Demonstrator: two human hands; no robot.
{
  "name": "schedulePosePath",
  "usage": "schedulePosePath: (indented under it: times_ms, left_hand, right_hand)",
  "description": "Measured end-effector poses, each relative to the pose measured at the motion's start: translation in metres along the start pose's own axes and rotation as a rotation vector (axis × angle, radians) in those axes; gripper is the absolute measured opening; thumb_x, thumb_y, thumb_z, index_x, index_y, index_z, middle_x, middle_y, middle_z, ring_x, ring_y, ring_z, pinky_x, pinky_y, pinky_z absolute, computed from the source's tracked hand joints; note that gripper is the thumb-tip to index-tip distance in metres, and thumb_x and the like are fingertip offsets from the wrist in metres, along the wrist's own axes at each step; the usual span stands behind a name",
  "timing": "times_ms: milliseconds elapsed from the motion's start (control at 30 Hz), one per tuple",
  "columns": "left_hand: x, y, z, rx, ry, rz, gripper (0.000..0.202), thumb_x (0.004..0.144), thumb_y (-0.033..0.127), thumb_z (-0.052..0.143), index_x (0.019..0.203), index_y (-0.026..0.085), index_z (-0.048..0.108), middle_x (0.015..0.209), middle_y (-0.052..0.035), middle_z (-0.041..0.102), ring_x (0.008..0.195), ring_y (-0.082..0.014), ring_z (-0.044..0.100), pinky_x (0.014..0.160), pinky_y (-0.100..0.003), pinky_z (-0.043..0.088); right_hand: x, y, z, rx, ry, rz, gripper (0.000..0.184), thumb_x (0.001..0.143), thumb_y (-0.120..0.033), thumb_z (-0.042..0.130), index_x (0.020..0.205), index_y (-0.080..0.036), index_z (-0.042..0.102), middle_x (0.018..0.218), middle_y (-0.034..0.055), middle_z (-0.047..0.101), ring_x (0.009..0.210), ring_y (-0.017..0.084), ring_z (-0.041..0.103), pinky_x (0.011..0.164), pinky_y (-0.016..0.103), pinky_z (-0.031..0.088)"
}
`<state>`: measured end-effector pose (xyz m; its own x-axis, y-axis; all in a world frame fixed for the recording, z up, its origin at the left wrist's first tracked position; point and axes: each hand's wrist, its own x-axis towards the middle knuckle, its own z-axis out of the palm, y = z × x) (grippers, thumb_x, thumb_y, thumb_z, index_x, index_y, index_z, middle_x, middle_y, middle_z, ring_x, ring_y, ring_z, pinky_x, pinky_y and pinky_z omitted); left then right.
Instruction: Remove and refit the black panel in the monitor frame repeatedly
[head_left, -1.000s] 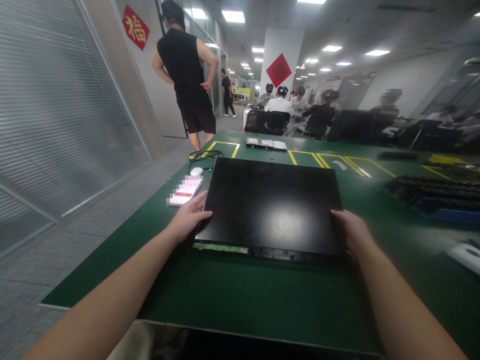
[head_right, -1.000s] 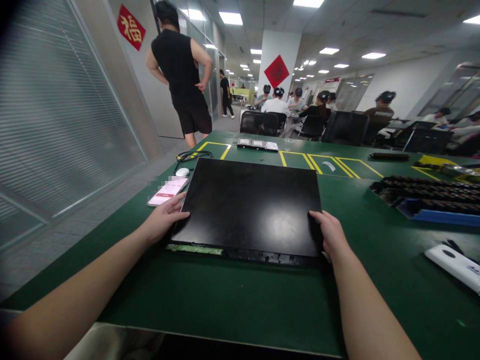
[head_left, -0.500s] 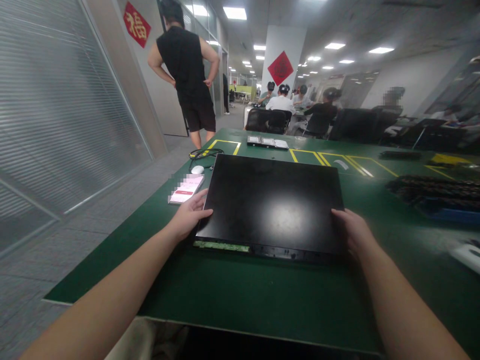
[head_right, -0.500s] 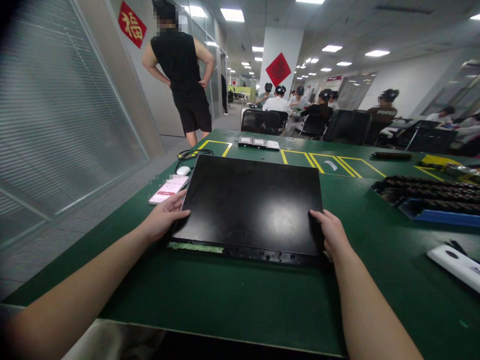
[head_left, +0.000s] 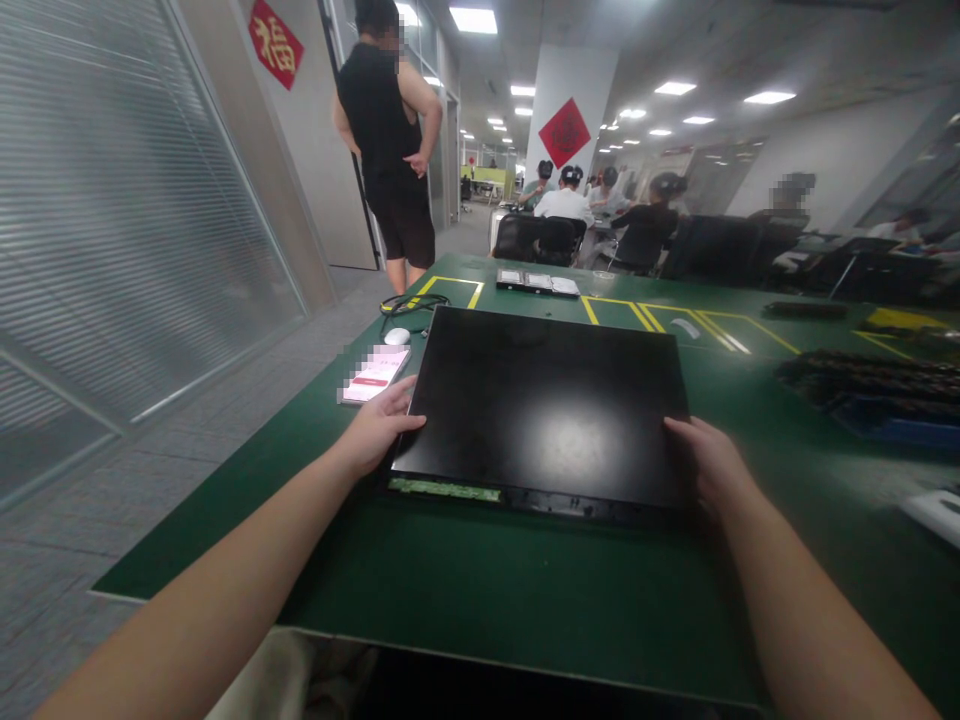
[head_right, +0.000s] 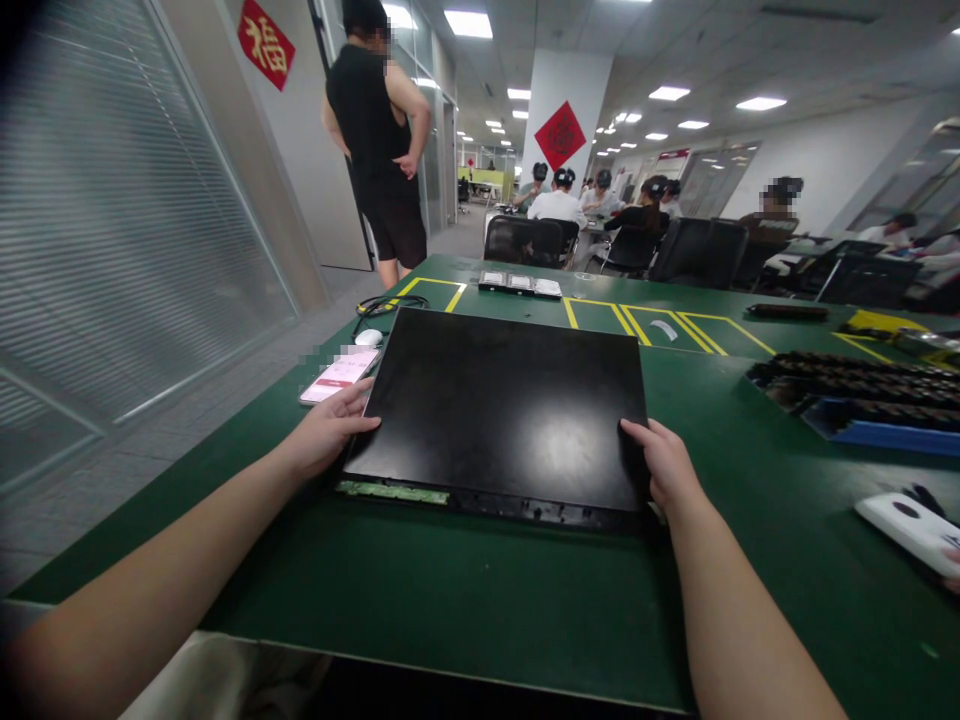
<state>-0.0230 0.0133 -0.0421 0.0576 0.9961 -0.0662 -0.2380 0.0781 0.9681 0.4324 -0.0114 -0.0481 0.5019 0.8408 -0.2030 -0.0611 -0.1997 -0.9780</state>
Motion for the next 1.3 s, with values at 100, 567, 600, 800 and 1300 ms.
schedulePosePath:
  times_ms: [100, 567, 600, 800, 1300]
  left_hand:
    - [0.0003, -0.0007, -0.0008, 0.011, -0.004, 0.0, 0.094, 0.058, 0.006, 0.084, 0.147, 0.015, 0.054, 0.116, -0.0127, 0.079, 0.117, -0.0343, 0.07, 0.107, -0.048, 0.049]
    - [-0.0012, 0.0013, -0.0002, 0.044, -0.028, 0.008, 0.091, 0.059, 0.008, 0.084, 0.145, 0.014, 0.056, 0.117, -0.0134, 0.079, 0.118, -0.0347, 0.069, 0.107, -0.049, 0.048]
    - [-0.0013, 0.0014, 0.0001, 0.044, -0.027, 0.01, 0.092, 0.058, 0.008, 0.084, 0.146, 0.014, 0.055, 0.117, -0.0142, 0.078, 0.119, -0.0348, 0.069, 0.107, -0.049, 0.048]
    - [-0.002, 0.003, 0.0011, 0.056, -0.034, 0.012, 0.09, 0.058, 0.009, 0.085, 0.143, 0.014, 0.058, 0.117, -0.0133, 0.078, 0.121, -0.0356, 0.068, 0.109, -0.05, 0.046]
    - [-0.003, 0.0039, 0.0026, 0.047, -0.039, 0.019, 0.083, 0.057, 0.009, 0.085, 0.136, 0.016, 0.062, 0.117, -0.011, 0.079, 0.119, -0.0347, 0.069, 0.111, -0.05, 0.046]
  right_hand:
    - [-0.0006, -0.0003, 0.0001, -0.004, -0.003, -0.019, 0.025, 0.064, -0.03, 0.079, 0.088, -0.025, 0.073, 0.089, 0.0067, 0.078, 0.085, 0.029, 0.073, 0.065, 0.036, 0.058]
    - [0.0042, 0.0045, -0.0013, 0.01, 0.001, -0.006, 0.026, 0.063, -0.031, 0.079, 0.088, -0.025, 0.072, 0.091, 0.0057, 0.078, 0.084, 0.027, 0.073, 0.064, 0.035, 0.057]
    - [0.0051, 0.0052, -0.0019, 0.005, 0.0, -0.008, 0.027, 0.063, -0.031, 0.08, 0.088, -0.025, 0.072, 0.091, 0.0058, 0.078, 0.084, 0.027, 0.073, 0.064, 0.035, 0.058]
    - [0.0056, 0.0056, -0.0033, 0.013, -0.03, -0.002, 0.028, 0.064, -0.032, 0.079, 0.09, -0.025, 0.072, 0.085, 0.006, 0.077, 0.081, 0.029, 0.073, 0.067, 0.039, 0.059]
    - [-0.0001, -0.0009, 0.0004, 0.011, 0.018, 0.012, 0.024, 0.064, -0.029, 0.079, 0.086, -0.025, 0.073, 0.089, 0.0065, 0.078, 0.084, 0.028, 0.072, 0.064, 0.036, 0.057]
